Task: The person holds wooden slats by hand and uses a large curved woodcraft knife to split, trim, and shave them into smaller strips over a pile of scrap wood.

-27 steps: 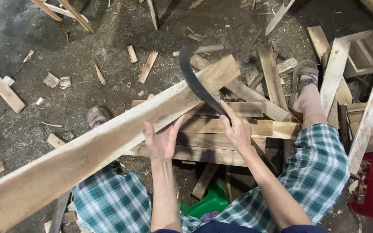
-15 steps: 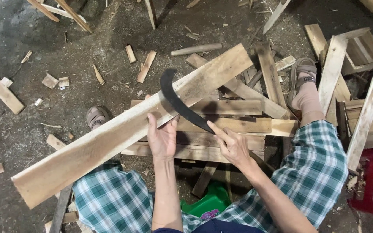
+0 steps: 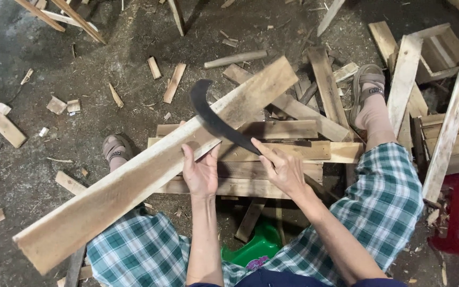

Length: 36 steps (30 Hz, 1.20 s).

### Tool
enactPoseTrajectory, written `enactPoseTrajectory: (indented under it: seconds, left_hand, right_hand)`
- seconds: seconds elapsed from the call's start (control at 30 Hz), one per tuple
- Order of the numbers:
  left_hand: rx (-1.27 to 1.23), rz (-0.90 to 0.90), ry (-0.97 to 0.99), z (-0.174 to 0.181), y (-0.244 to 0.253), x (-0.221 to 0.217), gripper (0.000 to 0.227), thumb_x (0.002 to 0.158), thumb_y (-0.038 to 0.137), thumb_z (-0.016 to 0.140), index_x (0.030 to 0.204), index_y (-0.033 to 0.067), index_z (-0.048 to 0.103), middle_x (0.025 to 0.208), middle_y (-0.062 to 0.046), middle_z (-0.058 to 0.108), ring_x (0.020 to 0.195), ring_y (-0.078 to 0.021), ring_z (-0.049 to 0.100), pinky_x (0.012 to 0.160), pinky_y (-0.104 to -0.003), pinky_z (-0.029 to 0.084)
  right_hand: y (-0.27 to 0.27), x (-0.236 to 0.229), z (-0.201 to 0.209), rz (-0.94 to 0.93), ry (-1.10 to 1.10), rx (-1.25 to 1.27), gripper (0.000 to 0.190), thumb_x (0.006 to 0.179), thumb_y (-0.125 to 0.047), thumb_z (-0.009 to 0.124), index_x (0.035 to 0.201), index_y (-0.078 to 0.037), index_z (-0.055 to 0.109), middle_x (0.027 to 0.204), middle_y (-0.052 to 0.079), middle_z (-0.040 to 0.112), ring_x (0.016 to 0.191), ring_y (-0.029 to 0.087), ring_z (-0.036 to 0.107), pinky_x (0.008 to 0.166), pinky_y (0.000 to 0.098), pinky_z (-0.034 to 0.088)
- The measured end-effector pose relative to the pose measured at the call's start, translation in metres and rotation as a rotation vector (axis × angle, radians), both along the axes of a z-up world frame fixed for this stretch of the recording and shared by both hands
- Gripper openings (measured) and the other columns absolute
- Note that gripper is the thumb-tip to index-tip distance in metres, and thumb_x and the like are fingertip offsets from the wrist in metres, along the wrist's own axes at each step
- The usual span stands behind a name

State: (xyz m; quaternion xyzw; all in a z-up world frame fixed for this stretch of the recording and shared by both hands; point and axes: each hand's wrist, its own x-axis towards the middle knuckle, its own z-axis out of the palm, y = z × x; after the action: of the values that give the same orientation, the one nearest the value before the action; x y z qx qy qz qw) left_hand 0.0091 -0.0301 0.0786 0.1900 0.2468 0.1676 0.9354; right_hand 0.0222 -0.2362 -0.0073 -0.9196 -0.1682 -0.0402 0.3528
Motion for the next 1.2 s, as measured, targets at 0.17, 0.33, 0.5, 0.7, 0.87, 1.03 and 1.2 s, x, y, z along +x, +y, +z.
enactPoseTrajectory:
  seconds: [0.17, 0.33, 0.5, 0.7, 0.87, 1.03, 1.2]
  left_hand:
    - [0.015, -0.028, -0.007, -0.010, -0.002, 0.001, 0.082, 0.090, 0.045, 0.069, 0.148, 0.0016, 0.029, 0.148, -0.035, 0.027, 0.134, -0.0455, 0.047, 0.113, -0.051, 0.045]
    - [0.024, -0.010, -0.012, 0.003, -0.007, -0.001, 0.071, 0.089, 0.043, 0.067, 0.141, 0.0030, 0.041, 0.141, -0.027, 0.044, 0.128, -0.0390, 0.055, 0.110, -0.048, 0.050]
    - [0.056, -0.009, 0.012, 0.026, -0.016, 0.002, 0.071, 0.086, 0.045, 0.069, 0.138, 0.0045, 0.044, 0.142, -0.024, 0.047, 0.128, -0.0360, 0.055, 0.111, -0.049, 0.050]
    - [0.154, -0.049, -0.087, -0.015, -0.015, -0.003, 0.073, 0.095, 0.046, 0.059, 0.157, 0.0193, 0.033, 0.151, -0.019, 0.045, 0.136, -0.0343, 0.050, 0.116, -0.052, 0.045]
    - [0.090, -0.032, -0.076, -0.023, -0.008, 0.002, 0.067, 0.094, 0.044, 0.061, 0.153, 0.0186, 0.040, 0.152, -0.022, 0.046, 0.134, -0.0392, 0.052, 0.115, -0.054, 0.045]
    - [0.170, -0.050, -0.093, -0.021, -0.012, -0.005, 0.071, 0.094, 0.046, 0.059, 0.157, 0.0224, 0.036, 0.153, -0.019, 0.046, 0.135, -0.0349, 0.052, 0.114, -0.051, 0.047]
    - [0.065, -0.029, -0.072, -0.026, -0.003, -0.003, 0.075, 0.093, 0.047, 0.065, 0.156, 0.0170, 0.036, 0.157, -0.026, 0.038, 0.136, -0.0444, 0.049, 0.115, -0.053, 0.045]
  right_hand:
    - [-0.002, -0.002, 0.003, -0.014, 0.020, 0.024, 0.045, 0.098, -0.029, 0.057, 0.140, -0.043, 0.061, 0.079, 0.011, 0.070, 0.068, 0.036, 0.069, 0.062, 0.0429, 0.056]
    - [-0.004, 0.005, -0.007, -0.011, 0.098, 0.081, 0.047, 0.096, -0.029, 0.058, 0.139, -0.047, 0.061, 0.097, 0.012, 0.077, 0.077, 0.038, 0.073, 0.066, 0.0450, 0.057]
    - [0.007, -0.005, 0.034, -0.001, 0.085, 0.126, 0.048, 0.096, -0.025, 0.058, 0.140, -0.044, 0.061, 0.103, 0.012, 0.078, 0.070, 0.040, 0.073, 0.062, 0.0437, 0.057]
    - [-0.005, 0.021, -0.008, -0.044, 0.027, 0.114, 0.046, 0.100, -0.024, 0.055, 0.141, -0.042, 0.061, 0.089, 0.018, 0.076, 0.065, 0.039, 0.071, 0.059, 0.0449, 0.053]
    - [-0.004, 0.002, 0.002, 0.017, -0.003, 0.070, 0.044, 0.095, -0.025, 0.059, 0.135, -0.042, 0.066, 0.084, 0.012, 0.077, 0.058, 0.038, 0.069, 0.053, 0.0418, 0.054]
    - [0.000, 0.015, 0.012, -0.025, 0.011, 0.075, 0.047, 0.100, -0.028, 0.055, 0.143, -0.045, 0.059, 0.049, 0.008, 0.062, 0.038, 0.026, 0.055, 0.045, 0.0319, 0.043]
    - [-0.012, 0.003, -0.016, -0.003, 0.007, -0.020, 0.045, 0.096, -0.031, 0.059, 0.137, -0.048, 0.062, 0.087, 0.013, 0.078, 0.069, 0.037, 0.073, 0.062, 0.0430, 0.058]
